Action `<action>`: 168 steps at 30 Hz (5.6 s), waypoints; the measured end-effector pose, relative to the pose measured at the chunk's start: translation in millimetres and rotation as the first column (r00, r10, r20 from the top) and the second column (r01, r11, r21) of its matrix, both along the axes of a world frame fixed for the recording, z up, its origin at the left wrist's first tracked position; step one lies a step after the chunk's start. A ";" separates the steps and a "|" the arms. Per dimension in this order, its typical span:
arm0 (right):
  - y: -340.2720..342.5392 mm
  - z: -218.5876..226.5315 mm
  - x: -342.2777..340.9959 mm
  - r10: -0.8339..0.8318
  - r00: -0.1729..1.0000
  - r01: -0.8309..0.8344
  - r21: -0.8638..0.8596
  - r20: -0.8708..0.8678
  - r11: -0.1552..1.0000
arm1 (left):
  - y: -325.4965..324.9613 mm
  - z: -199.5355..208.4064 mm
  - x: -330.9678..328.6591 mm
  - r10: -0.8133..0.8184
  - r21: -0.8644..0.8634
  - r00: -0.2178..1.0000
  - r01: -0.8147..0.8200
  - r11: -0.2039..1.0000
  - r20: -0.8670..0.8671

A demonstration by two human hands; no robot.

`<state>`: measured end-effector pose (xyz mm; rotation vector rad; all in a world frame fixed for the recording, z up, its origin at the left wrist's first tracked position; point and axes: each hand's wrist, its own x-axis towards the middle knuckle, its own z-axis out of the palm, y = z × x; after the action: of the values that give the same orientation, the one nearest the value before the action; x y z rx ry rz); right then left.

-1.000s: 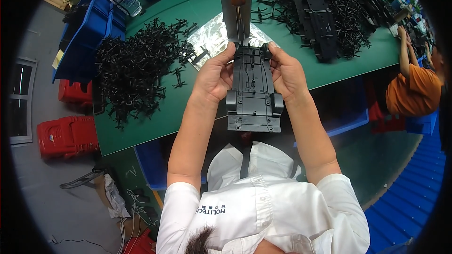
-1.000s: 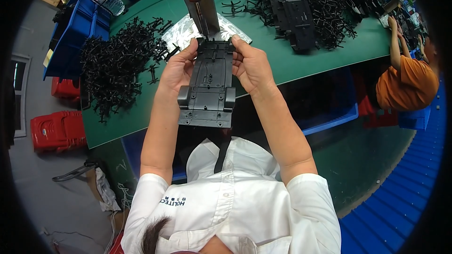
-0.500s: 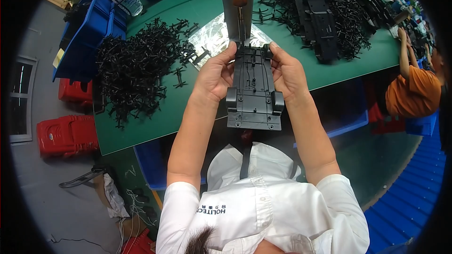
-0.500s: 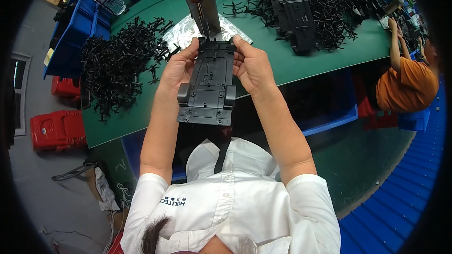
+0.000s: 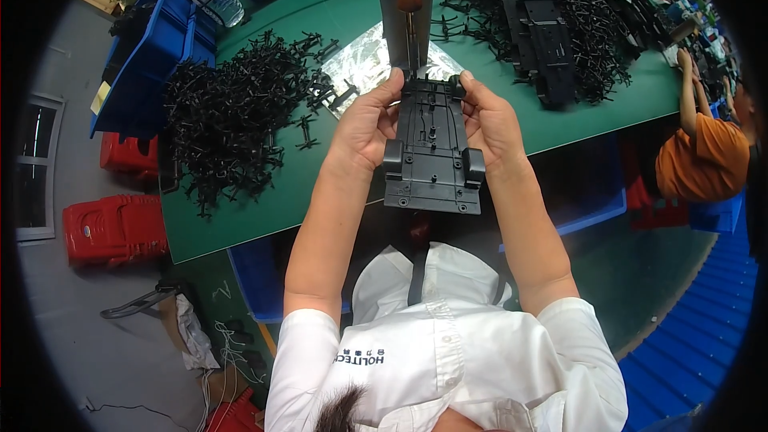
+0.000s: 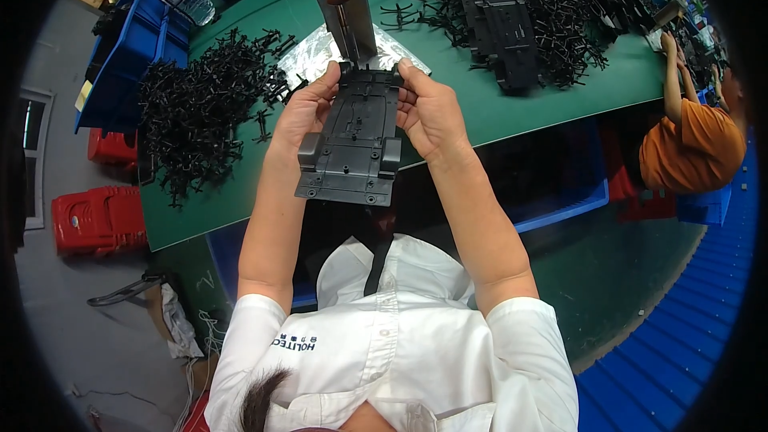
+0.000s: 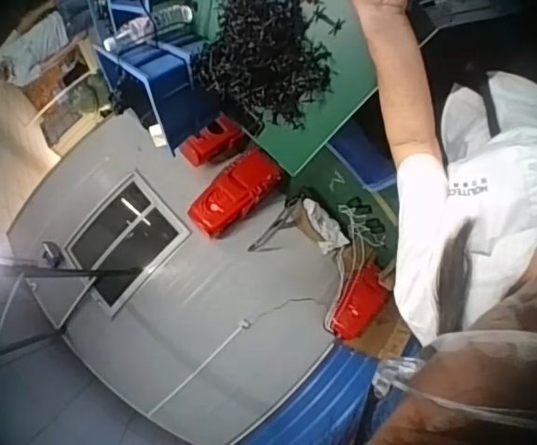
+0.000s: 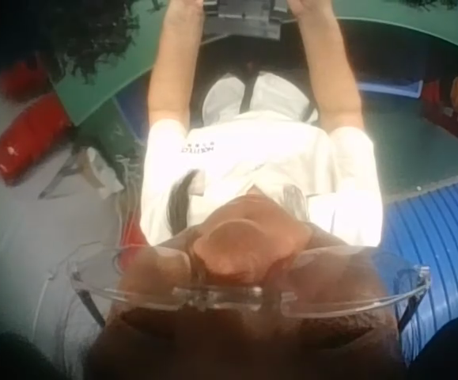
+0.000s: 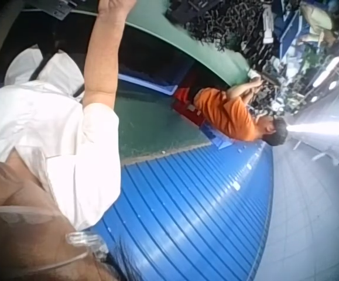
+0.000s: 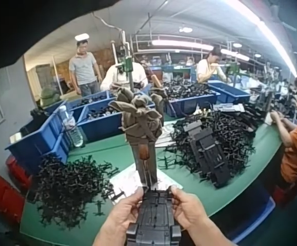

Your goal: Assembling plastic components into a toy vehicle chassis at a factory workstation using a specialized assembly machine.

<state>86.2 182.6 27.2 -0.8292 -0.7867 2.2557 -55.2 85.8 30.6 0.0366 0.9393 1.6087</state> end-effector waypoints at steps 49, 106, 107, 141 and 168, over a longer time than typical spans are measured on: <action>2.6 -2.9 2.9 0.012 1.000 -0.011 -0.021 0.024 1.000 | 5.2 -16.3 0.1 -0.043 0.004 0.995 0.043 0.999 0.095; -28.0 -18.3 19.9 0.202 0.978 -0.186 0.221 -0.050 0.957 | -51.6 -25.5 21.8 -0.002 0.192 0.989 0.031 0.981 -0.150; -28.5 -18.0 19.4 0.192 0.980 -0.180 0.211 -0.041 0.961 | -51.5 -28.8 20.9 0.008 0.182 0.991 0.016 0.983 -0.130; 1.9 -6.4 3.4 0.017 0.996 -0.025 0.101 0.085 0.995 | 1.6 -14.1 5.7 -0.030 0.100 0.994 0.020 0.995 0.101; 0.8 -3.3 2.7 -0.013 0.996 0.003 0.111 0.092 0.994 | 0.2 -9.0 6.8 0.015 0.081 0.996 -0.023 0.996 0.089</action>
<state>88.9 183.5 23.9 -0.8879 -0.9401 2.1579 -48.4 86.0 21.6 0.0131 0.8069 1.6526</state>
